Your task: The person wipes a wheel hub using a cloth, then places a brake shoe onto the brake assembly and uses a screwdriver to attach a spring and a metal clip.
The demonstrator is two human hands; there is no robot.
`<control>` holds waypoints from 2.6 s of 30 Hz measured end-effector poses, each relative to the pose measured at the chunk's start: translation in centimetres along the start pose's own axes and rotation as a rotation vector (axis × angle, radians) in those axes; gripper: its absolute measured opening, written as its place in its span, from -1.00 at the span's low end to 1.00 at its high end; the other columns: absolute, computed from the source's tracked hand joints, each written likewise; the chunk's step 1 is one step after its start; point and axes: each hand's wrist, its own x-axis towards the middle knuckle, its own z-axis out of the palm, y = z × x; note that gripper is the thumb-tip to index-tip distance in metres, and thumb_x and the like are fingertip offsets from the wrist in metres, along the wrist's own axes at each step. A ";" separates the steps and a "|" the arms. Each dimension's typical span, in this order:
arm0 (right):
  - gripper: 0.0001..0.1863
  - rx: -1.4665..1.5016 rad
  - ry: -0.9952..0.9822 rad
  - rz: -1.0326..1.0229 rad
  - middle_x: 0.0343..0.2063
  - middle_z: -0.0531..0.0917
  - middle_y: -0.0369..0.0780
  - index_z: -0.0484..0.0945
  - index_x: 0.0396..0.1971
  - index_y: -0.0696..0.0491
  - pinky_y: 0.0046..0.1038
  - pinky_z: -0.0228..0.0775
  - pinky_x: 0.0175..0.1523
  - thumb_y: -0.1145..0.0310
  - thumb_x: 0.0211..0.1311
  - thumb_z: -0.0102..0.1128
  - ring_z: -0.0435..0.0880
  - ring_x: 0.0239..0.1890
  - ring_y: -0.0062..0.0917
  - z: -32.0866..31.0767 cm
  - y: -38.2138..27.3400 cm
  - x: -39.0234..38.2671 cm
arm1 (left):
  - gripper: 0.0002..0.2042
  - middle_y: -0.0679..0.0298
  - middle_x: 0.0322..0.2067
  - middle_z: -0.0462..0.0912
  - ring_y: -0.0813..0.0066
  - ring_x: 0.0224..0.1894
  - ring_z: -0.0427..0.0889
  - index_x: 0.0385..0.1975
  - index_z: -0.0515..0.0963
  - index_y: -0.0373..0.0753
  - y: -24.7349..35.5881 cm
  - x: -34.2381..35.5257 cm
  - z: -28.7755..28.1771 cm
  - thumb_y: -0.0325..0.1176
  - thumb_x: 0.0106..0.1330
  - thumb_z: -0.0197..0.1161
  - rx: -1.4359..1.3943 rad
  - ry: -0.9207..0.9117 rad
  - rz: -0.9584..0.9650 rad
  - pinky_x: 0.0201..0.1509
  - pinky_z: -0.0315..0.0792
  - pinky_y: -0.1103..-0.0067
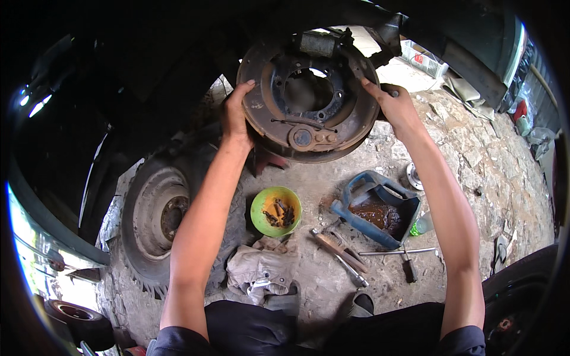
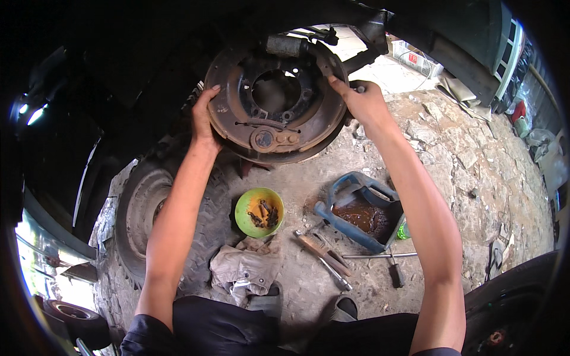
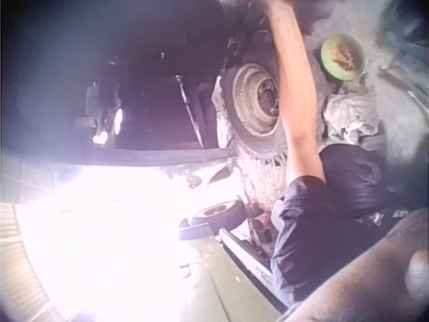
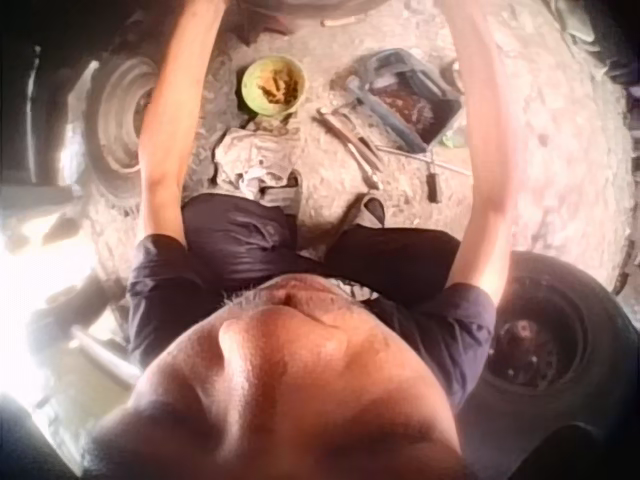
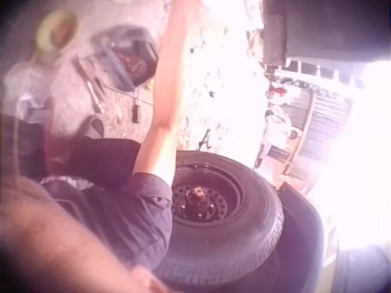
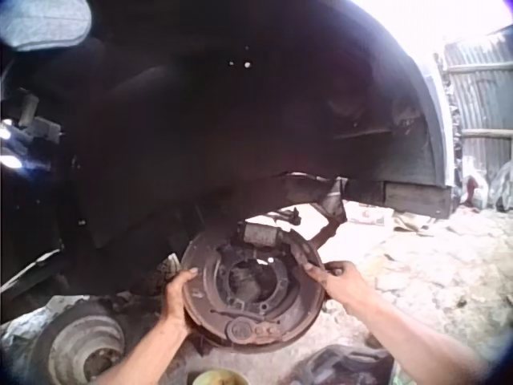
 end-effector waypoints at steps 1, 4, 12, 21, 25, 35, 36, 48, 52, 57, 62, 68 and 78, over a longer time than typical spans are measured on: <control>-0.20 0.033 -0.025 0.017 -0.25 0.66 0.01 0.44 -0.01 0.46 -0.44 0.53 -0.05 -0.01 0.07 0.45 0.70 -0.22 -0.38 -0.5 0.4 0.0 | -0.53 0.11 -0.11 0.62 0.28 -0.07 0.61 0.05 0.48 -0.33 0.1 0.0 0.1 -0.11 0.26 0.17 0.016 -0.010 -0.018 0.05 0.51 0.41; -0.15 0.149 -0.188 0.095 -0.09 0.61 0.06 0.33 0.08 0.48 -0.44 0.57 -0.05 0.09 0.04 0.50 0.69 -0.12 -0.37 -1.1 0.9 -1.3 | -0.55 0.12 -0.14 0.64 0.34 -0.12 0.64 0.00 0.50 -0.31 0.6 0.6 -0.6 -0.09 0.25 0.18 0.031 -0.062 -0.085 0.00 0.54 0.49; -0.15 0.167 -0.114 0.086 -0.08 0.61 0.05 0.35 0.08 0.48 -0.45 0.63 -0.10 0.06 0.08 0.51 0.70 -0.12 -0.37 0.8 -0.1 -5.5 | -0.53 0.14 -0.22 0.67 0.33 -0.25 0.68 -0.03 0.53 -0.31 2.1 3.9 -1.7 -0.05 0.23 0.20 0.195 -0.124 -0.055 -0.13 0.58 0.48; -0.27 0.222 -0.064 -0.019 -0.17 0.64 -0.02 0.44 0.00 0.46 -0.49 0.67 -0.20 0.05 0.17 0.42 0.70 -0.21 -0.44 1.7 2.0 -5.5 | -0.58 0.16 -0.24 0.69 0.39 -0.26 0.68 -0.10 0.58 -0.32 0.5 9.2 -3.3 -0.10 0.19 0.27 0.165 -0.191 -0.117 -0.15 0.58 0.52; -0.31 0.259 -0.085 0.018 -0.18 0.64 -0.03 0.45 -0.02 0.43 -0.51 0.67 -0.24 0.07 0.18 0.41 0.69 -0.22 -0.47 2.4 2.2 -6.1 | -0.61 0.17 -0.24 0.70 0.41 -0.24 0.70 -0.11 0.58 -0.32 1.0 11.2 -3.7 -0.13 0.21 0.27 0.173 -0.308 -0.164 -0.12 0.59 0.54; -0.32 0.403 -0.093 0.109 -0.17 0.62 -0.07 0.37 0.02 0.45 -0.33 0.66 -0.02 0.13 0.23 0.38 0.68 -0.14 -0.45 3.6 2.3 -6.8 | -0.65 0.19 -0.30 0.72 0.40 -0.33 0.71 -0.17 0.62 -0.30 2.4 12.0 -2.5 -0.14 0.22 0.26 0.292 -0.276 -0.211 -0.14 0.59 0.54; -0.36 0.432 -0.093 0.137 -0.17 0.62 -0.08 0.39 0.00 0.42 -0.32 0.66 -0.02 0.13 0.24 0.37 0.68 -0.15 -0.45 3.7 2.5 -6.9 | -0.63 0.19 -0.30 0.72 0.40 -0.33 0.71 -0.16 0.62 -0.30 2.5 11.9 -2.6 -0.12 0.21 0.27 0.329 -0.293 -0.219 -0.14 0.59 0.54; -0.23 0.501 -0.074 0.128 -0.20 0.61 -0.07 0.31 0.06 0.42 -0.36 0.66 -0.09 0.11 0.14 0.46 0.67 -0.18 -0.45 4.7 4.0 -7.2 | -0.45 0.14 -0.17 0.71 0.39 -0.16 0.68 -0.05 0.61 -0.31 2.7 12.2 -2.9 0.01 0.12 0.43 0.539 -0.224 -0.083 0.06 0.49 0.54; -0.48 0.463 -0.094 0.169 -0.18 0.62 -0.19 0.46 -0.07 0.26 -0.32 0.61 0.05 0.10 0.25 0.35 0.65 -0.12 -0.51 4.9 3.6 -7.7 | -0.43 0.15 -0.03 0.66 0.39 -0.03 0.65 0.06 0.56 -0.26 2.5 11.0 -2.8 0.09 0.24 0.30 0.540 -0.141 -0.042 0.13 0.48 0.50; -0.29 0.325 -0.058 0.124 -0.23 0.63 -0.11 0.38 0.01 0.37 -0.39 0.66 -0.15 0.01 0.21 0.37 0.69 -0.22 -0.47 3.5 4.0 -8.0 | -0.22 0.10 0.25 0.44 0.29 0.30 0.39 0.32 0.33 -0.23 -0.1 5.0 -3.8 0.35 0.39 -0.20 0.443 0.026 -0.016 0.33 0.28 0.37; -0.53 0.015 -0.052 -0.325 -0.54 0.54 -0.31 0.48 0.02 0.25 -0.60 0.33 -0.49 0.09 0.52 -0.06 0.49 -0.51 -0.71 -1.2 6.9 -8.3 | -0.32 0.19 0.00 0.58 0.35 0.05 0.52 0.08 0.49 -0.20 -6.7 -5.3 -7.7 0.32 0.42 -0.25 0.328 -0.018 -0.375 0.18 0.37 0.30; -0.55 -0.223 -0.017 -0.903 -0.57 0.50 -0.32 0.59 0.00 0.15 -0.60 0.22 -0.48 0.11 0.56 -0.17 0.38 -0.55 -0.72 -1.7 -0.8 -10.4 | -0.50 0.00 -0.13 0.66 0.07 -0.06 0.63 0.02 0.52 -0.33 -13.8 -19.2 -10.3 0.02 0.36 0.14 1.476 -1.436 -0.291 0.02 0.48 0.26; -0.78 -0.264 -0.321 -1.139 -0.44 0.59 -0.12 0.64 -0.28 0.21 -0.43 0.44 -0.43 0.33 0.34 0.21 0.60 -0.45 -0.40 5.4 -1.9 -14.5 | -0.52 0.04 -0.13 0.67 -0.01 -0.04 0.62 0.07 0.51 -0.22 -16.0 -25.3 -13.8 0.03 0.34 0.16 1.418 -1.514 -0.397 0.01 0.48 0.20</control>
